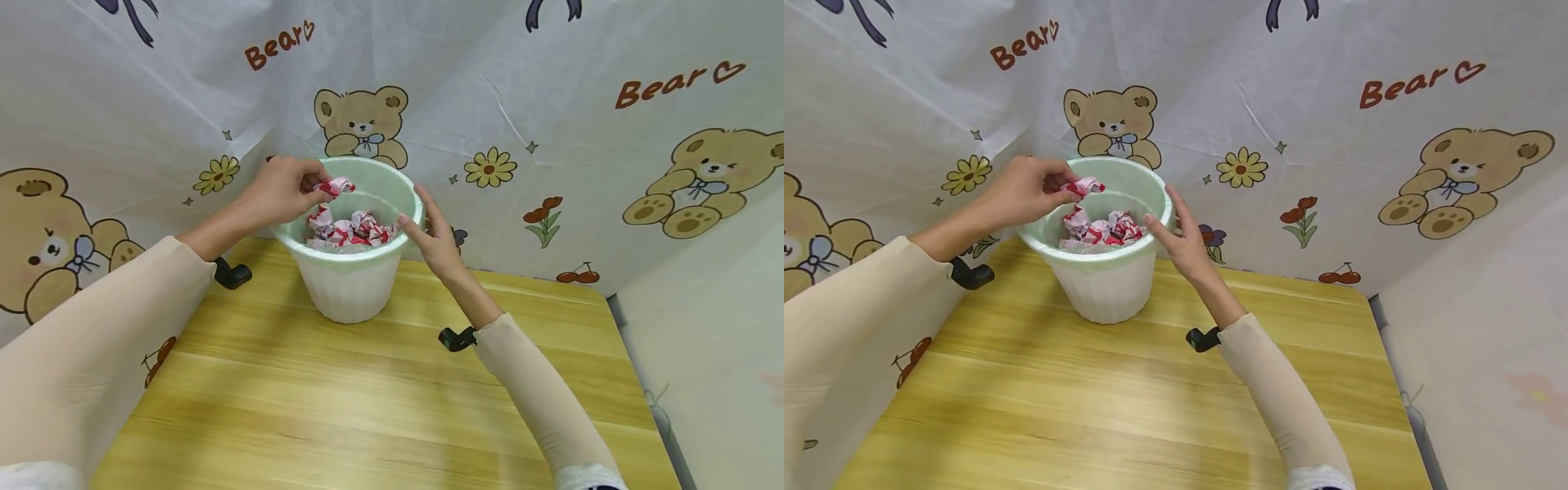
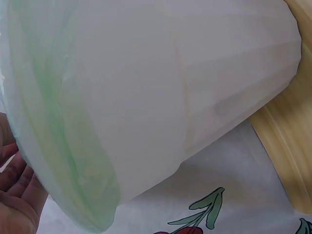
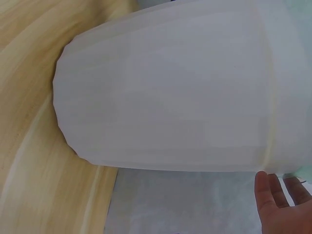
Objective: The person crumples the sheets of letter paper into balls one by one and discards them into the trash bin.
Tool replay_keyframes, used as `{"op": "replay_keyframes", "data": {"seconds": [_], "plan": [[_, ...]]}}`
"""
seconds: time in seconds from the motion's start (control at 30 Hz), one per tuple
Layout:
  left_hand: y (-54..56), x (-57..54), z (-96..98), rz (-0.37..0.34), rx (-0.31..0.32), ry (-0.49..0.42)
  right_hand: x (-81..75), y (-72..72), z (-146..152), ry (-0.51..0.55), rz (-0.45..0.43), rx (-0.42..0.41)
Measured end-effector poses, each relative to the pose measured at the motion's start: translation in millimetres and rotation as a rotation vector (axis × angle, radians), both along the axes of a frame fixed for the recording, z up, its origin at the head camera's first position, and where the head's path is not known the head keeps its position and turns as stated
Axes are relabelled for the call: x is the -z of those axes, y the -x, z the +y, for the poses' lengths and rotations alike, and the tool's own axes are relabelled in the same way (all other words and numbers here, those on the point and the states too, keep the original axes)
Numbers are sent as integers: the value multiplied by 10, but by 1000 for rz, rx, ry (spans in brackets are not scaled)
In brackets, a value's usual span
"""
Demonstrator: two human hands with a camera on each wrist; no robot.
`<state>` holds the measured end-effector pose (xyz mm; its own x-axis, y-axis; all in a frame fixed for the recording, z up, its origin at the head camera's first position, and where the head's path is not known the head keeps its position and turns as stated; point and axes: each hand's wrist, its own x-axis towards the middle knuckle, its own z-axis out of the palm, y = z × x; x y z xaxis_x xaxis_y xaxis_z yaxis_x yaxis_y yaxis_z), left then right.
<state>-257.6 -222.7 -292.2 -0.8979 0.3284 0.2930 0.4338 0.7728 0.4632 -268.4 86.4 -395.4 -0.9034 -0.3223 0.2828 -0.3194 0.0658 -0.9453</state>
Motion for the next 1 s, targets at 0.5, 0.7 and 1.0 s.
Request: {"op": "replay_keyframes", "data": {"seconds": [0.5, 0.7, 1.0], "plan": [[-41, -9, -44, -3, -29, 21, 24, -19, -23, -35, 20, 22], [-115, 11, -71, -7, -36, -52, 15, -73, 31, -77, 1, 60], [-478, 93, -157, 48, -121, -279, 68, -243, 262, -109, 42, 53]]}}
